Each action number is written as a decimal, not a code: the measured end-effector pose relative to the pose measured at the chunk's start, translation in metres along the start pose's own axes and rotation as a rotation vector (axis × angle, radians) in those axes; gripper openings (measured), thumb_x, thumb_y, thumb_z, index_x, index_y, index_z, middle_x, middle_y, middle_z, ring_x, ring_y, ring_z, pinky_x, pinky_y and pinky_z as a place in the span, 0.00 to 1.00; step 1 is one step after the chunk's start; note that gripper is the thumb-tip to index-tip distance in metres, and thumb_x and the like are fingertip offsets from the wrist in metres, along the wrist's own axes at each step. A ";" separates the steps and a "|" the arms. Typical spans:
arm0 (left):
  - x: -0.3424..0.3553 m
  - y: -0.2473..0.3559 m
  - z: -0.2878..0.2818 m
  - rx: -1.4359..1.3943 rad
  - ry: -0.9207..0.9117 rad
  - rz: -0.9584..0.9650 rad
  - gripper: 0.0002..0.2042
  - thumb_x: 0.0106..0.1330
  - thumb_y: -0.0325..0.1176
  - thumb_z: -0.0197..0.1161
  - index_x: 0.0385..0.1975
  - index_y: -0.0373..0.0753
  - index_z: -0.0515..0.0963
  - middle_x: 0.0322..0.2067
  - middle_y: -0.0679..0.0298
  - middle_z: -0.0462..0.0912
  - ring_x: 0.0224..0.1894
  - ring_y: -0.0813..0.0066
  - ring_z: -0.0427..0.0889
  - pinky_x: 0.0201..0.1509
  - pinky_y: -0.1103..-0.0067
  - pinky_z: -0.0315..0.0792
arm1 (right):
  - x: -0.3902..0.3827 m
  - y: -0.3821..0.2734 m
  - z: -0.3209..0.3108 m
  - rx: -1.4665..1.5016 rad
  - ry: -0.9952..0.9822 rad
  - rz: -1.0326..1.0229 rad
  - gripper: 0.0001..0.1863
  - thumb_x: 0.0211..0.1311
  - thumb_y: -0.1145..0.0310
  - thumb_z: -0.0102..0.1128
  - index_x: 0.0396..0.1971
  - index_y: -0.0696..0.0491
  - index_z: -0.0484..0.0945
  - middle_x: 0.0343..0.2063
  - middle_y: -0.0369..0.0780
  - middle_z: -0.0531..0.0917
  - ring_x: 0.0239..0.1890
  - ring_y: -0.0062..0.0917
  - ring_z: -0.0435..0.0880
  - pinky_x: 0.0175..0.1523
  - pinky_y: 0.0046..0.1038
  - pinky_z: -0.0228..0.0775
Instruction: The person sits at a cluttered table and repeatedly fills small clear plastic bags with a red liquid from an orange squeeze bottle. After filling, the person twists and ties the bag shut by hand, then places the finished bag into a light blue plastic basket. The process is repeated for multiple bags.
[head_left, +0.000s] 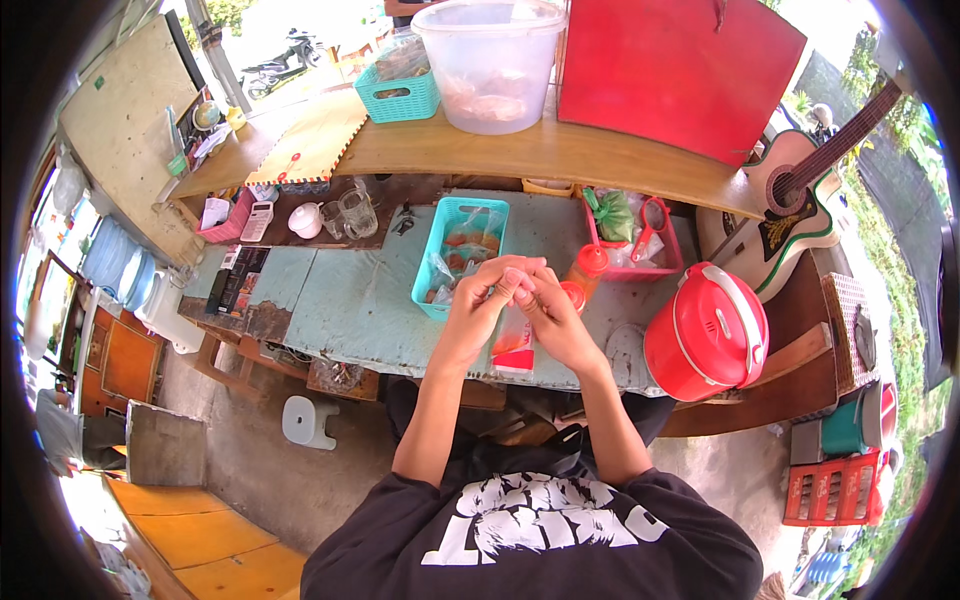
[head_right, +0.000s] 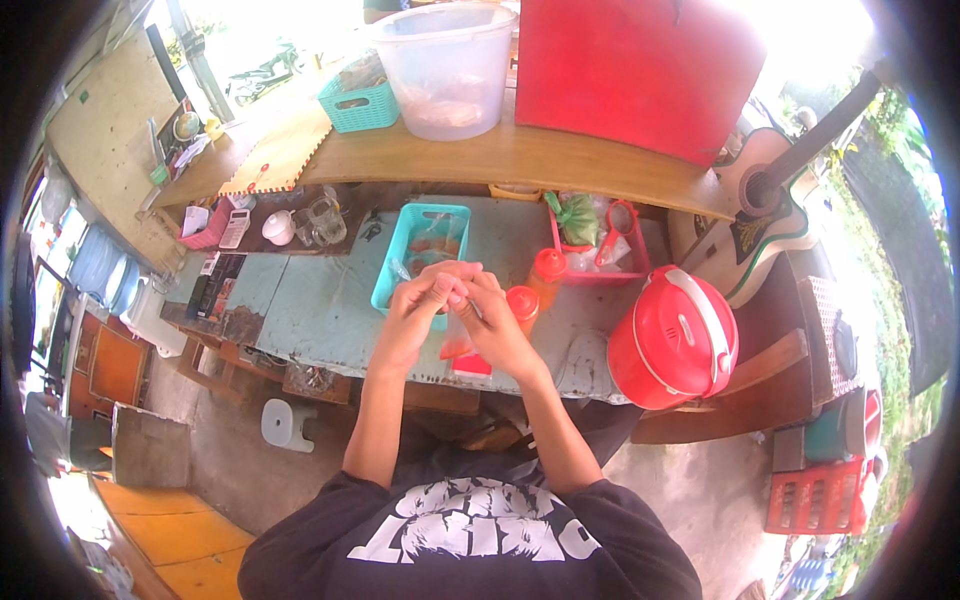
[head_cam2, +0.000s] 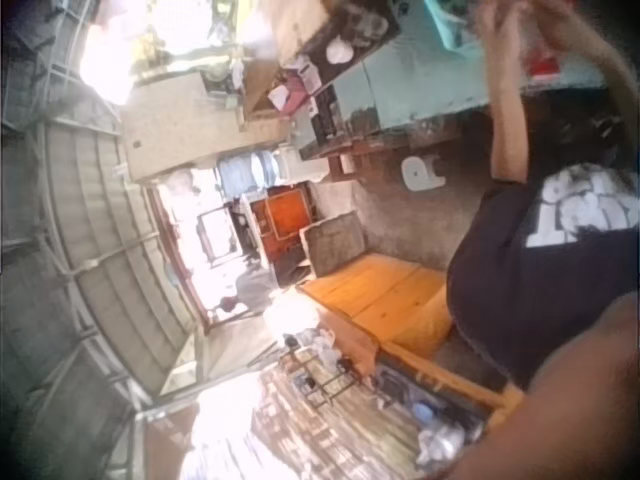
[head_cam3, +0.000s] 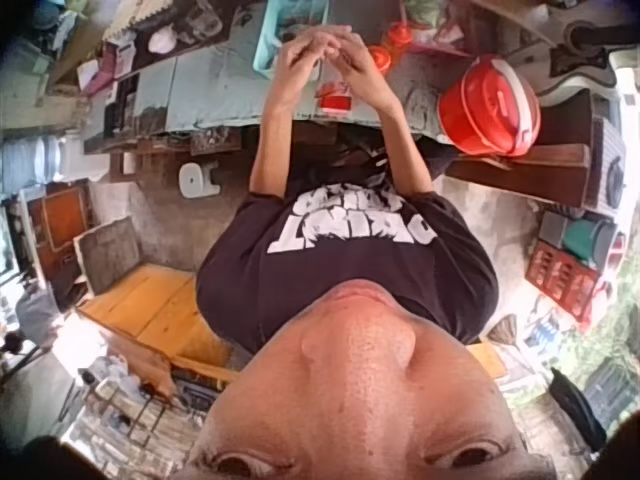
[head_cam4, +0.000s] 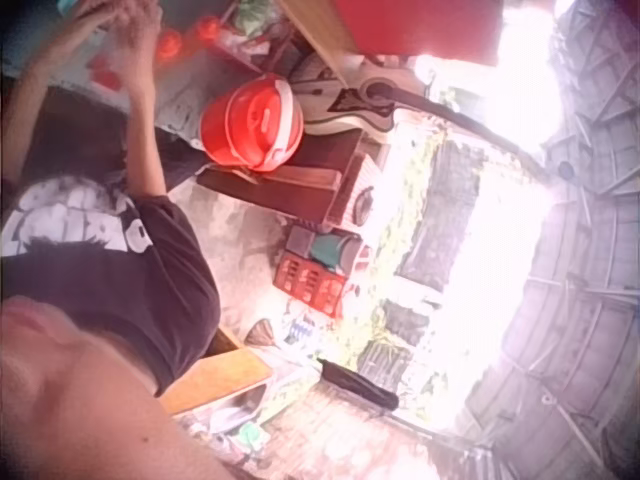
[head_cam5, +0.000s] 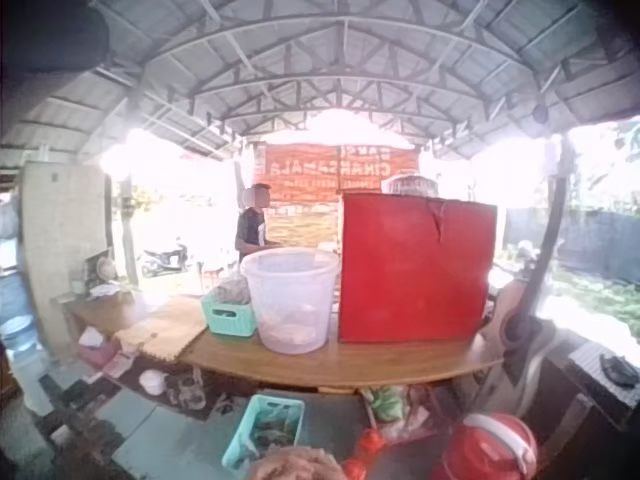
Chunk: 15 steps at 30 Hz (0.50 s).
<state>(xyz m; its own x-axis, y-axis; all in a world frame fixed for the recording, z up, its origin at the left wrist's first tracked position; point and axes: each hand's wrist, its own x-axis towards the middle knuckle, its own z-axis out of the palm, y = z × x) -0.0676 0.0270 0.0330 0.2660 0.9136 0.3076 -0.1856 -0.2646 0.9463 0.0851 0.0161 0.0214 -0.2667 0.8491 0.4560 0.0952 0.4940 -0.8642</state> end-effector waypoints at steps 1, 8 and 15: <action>0.000 -0.003 0.003 -0.083 0.050 -0.017 0.15 0.76 0.40 0.56 0.42 0.34 0.83 0.51 0.60 0.82 0.52 0.73 0.77 0.58 0.74 0.71 | 0.000 0.001 0.001 -0.083 0.003 -0.030 0.13 0.77 0.66 0.49 0.47 0.59 0.78 0.49 0.39 0.75 0.54 0.29 0.69 0.60 0.29 0.61; 0.009 0.009 -0.001 -0.201 0.120 0.075 0.16 0.77 0.41 0.54 0.31 0.34 0.77 0.35 0.63 0.80 0.32 0.82 0.74 0.34 0.82 0.70 | 0.004 -0.008 0.014 -0.161 0.045 -0.063 0.17 0.76 0.58 0.49 0.33 0.55 0.77 0.41 0.40 0.76 0.52 0.36 0.69 0.58 0.38 0.57; 0.009 0.016 -0.012 -0.189 -0.096 -0.008 0.19 0.78 0.46 0.50 0.42 0.35 0.80 0.48 0.58 0.83 0.39 0.79 0.76 0.42 0.79 0.71 | -0.001 -0.002 0.006 -0.018 -0.046 0.016 0.16 0.79 0.61 0.46 0.34 0.58 0.74 0.40 0.39 0.72 0.50 0.29 0.67 0.57 0.28 0.58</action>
<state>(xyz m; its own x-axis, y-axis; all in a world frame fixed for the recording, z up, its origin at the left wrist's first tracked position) -0.0794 0.0342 0.0499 0.3557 0.8794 0.3164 -0.3548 -0.1861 0.9162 0.0795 0.0133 0.0216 -0.3085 0.8479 0.4312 0.1174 0.4838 -0.8673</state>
